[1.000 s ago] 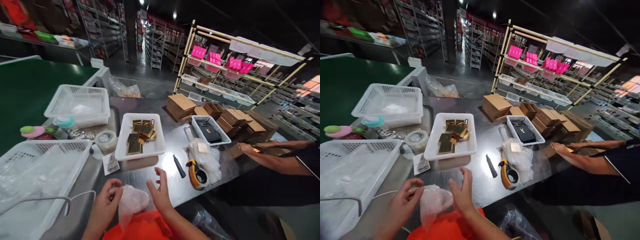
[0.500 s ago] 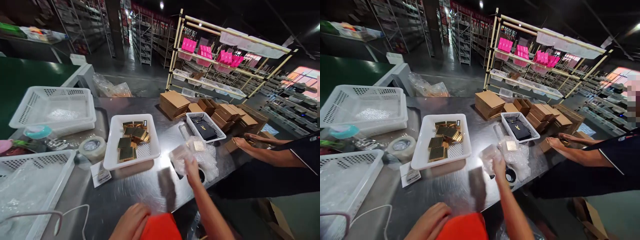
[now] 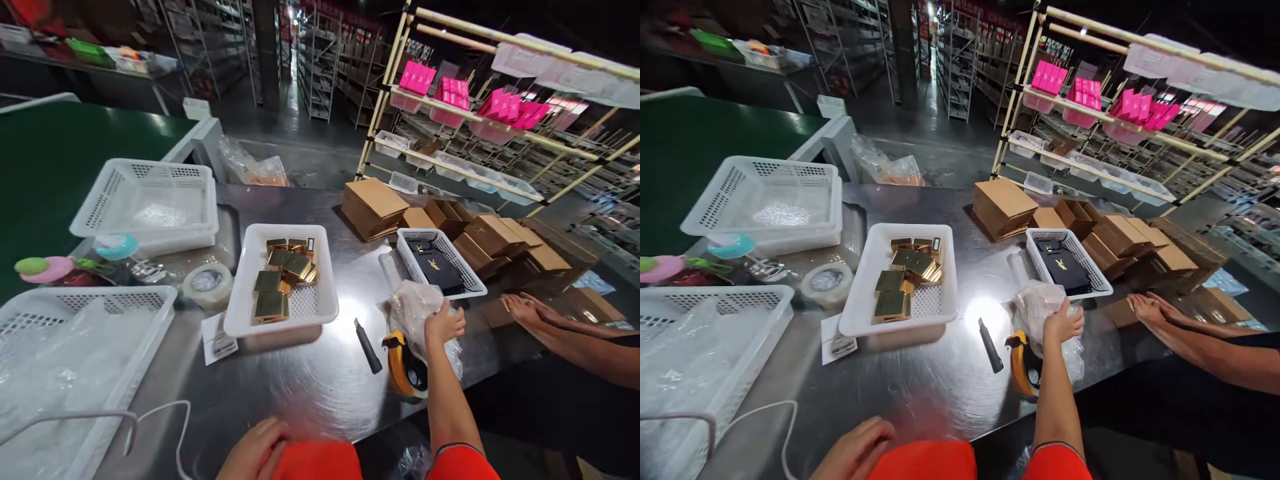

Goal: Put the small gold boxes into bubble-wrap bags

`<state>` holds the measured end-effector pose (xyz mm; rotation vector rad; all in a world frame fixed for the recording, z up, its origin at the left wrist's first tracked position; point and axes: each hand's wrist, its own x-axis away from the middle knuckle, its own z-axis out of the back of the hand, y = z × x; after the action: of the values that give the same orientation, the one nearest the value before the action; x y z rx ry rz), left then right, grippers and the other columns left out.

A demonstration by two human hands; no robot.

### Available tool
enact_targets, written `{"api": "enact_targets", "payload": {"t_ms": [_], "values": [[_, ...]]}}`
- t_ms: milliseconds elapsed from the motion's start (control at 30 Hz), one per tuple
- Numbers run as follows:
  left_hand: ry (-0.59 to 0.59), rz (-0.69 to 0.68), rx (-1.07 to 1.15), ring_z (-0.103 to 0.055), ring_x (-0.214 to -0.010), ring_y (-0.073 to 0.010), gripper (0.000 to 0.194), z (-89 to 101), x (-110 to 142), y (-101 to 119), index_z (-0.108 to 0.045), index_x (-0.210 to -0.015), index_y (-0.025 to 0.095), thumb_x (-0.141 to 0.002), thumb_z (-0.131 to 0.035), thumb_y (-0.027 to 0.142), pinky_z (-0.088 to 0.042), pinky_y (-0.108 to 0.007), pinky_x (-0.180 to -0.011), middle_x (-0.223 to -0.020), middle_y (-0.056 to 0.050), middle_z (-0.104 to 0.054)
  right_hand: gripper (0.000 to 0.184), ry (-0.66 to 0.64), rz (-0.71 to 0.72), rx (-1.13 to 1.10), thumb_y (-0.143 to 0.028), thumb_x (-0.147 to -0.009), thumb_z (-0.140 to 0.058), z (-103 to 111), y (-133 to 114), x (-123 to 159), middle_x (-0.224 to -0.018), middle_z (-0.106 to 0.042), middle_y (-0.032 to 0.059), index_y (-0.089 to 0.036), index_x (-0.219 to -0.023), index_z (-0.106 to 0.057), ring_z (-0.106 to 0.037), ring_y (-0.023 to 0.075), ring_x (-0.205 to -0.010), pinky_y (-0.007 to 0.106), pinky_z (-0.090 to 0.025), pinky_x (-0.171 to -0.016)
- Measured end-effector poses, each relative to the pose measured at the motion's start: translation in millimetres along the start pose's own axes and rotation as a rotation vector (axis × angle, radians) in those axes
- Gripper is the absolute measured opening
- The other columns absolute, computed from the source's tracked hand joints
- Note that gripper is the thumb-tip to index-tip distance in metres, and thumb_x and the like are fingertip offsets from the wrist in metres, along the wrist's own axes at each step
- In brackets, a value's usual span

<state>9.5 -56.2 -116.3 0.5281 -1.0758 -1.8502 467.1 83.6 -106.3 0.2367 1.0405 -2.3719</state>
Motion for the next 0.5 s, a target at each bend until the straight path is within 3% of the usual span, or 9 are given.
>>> {"api": "enact_targets", "payload": {"t_ms": [67, 167, 233, 333, 367, 433, 500], "values": [[0.153, 0.084, -0.053, -0.068, -0.083, -0.0233, 0.022, 6.2, -1.7, -13.5, -0.066, -0.087, 0.027, -0.087, -0.044, 0.034, -0.058, -0.034, -0.075, -0.089, -0.006, -0.068, 0.037, -0.025, 0.178, 0.038, -0.011, -0.078, -0.049, -6.3, -9.5, 10.6, -0.15, -0.034, 0.0198, -0.018, -0.111, -0.066, -0.024, 0.0406, -0.139, 0.064, -0.015, -0.106], [0.583, 0.264, -0.238, -0.056, -0.118, -0.0314, 0.036, 33.9, -13.3, -31.2, -0.06, -0.114, 0.019, -0.088, -0.044, 0.038, -0.049, -0.049, -0.098, -0.125, -0.016, -0.055, 0.031, -0.139, 0.496, 0.013, -0.02, -0.082, -0.049, -20.7, -38.0, 40.1, -0.142, -0.043, 0.0203, -0.016, -0.107, -0.067, -0.034, 0.0385, -0.133, 0.061, -0.023, -0.106], [0.872, 0.37, -0.367, -0.038, -0.134, -0.0379, 0.047, 65.6, -23.9, -41.0, -0.05, -0.127, 0.014, -0.088, -0.045, 0.039, -0.037, -0.057, -0.108, -0.14, -0.02, -0.039, 0.032, -0.334, 0.661, -0.119, -0.027, -0.084, -0.049, -35.4, -65.9, 69.6, -0.137, -0.046, 0.0205, -0.015, -0.109, -0.065, -0.039, 0.0348, -0.129, 0.056, -0.029, -0.106], [1.203, 0.547, -0.47, -0.016, -0.144, -0.039, 0.062, 119.9, -35.8, -57.4, -0.037, -0.138, 0.005, -0.087, -0.052, 0.035, -0.021, -0.056, -0.115, -0.152, -0.027, -0.017, 0.034, -0.688, 0.813, -0.306, -0.028, -0.084, -0.048, -69.0, -115.6, 123.3, -0.132, -0.05, 0.0187, -0.016, -0.112, -0.061, -0.046, 0.0297, -0.124, 0.05, -0.037, -0.104], [1.292, 0.66, -0.464, -0.012, -0.145, -0.0391, 0.064, 136.0, -37.6, -64.9, -0.032, -0.141, 0.003, -0.087, -0.051, 0.032, -0.019, -0.057, -0.115, -0.153, -0.029, -0.012, 0.035, -0.789, 0.844, -0.324, -0.027, -0.082, -0.049, -83.5, -132.4, 142.2, -0.126, -0.055, 0.0165, -0.017, -0.114, -0.06, -0.051, 0.0277, -0.118, 0.047, -0.041, -0.1], [1.362, 0.905, -0.386, -0.005, -0.146, -0.0403, 0.065, 161.5, -36.9, -83.7, -0.024, -0.145, 0.0, -0.09, -0.046, 0.028, -0.017, -0.056, -0.116, -0.155, -0.031, -0.004, 0.039, -0.959, 0.887, -0.323, -0.026, -0.079, -0.052, -115.0, -163.5, 179.3, -0.108, -0.064, 0.0112, -0.018, -0.117, -0.057, -0.06, 0.0237, -0.098, 0.041, -0.049, -0.088], [1.36, 1.126, -0.301, -0.005, -0.146, -0.0432, 0.066, 178.1, -30.0, -105.5, -0.021, -0.146, -0.002, -0.09, -0.045, 0.024, -0.017, -0.057, -0.114, -0.156, -0.033, -0.003, 0.041, -1.066, 0.909, -0.305, -0.027, -0.077, -0.055, -143.8, -189.4, 212.8, -0.099, -0.066, 0.0094, -0.016, -0.116, -0.055, -0.062, 0.0224, -0.086, 0.039, -0.051, -0.081]]}}
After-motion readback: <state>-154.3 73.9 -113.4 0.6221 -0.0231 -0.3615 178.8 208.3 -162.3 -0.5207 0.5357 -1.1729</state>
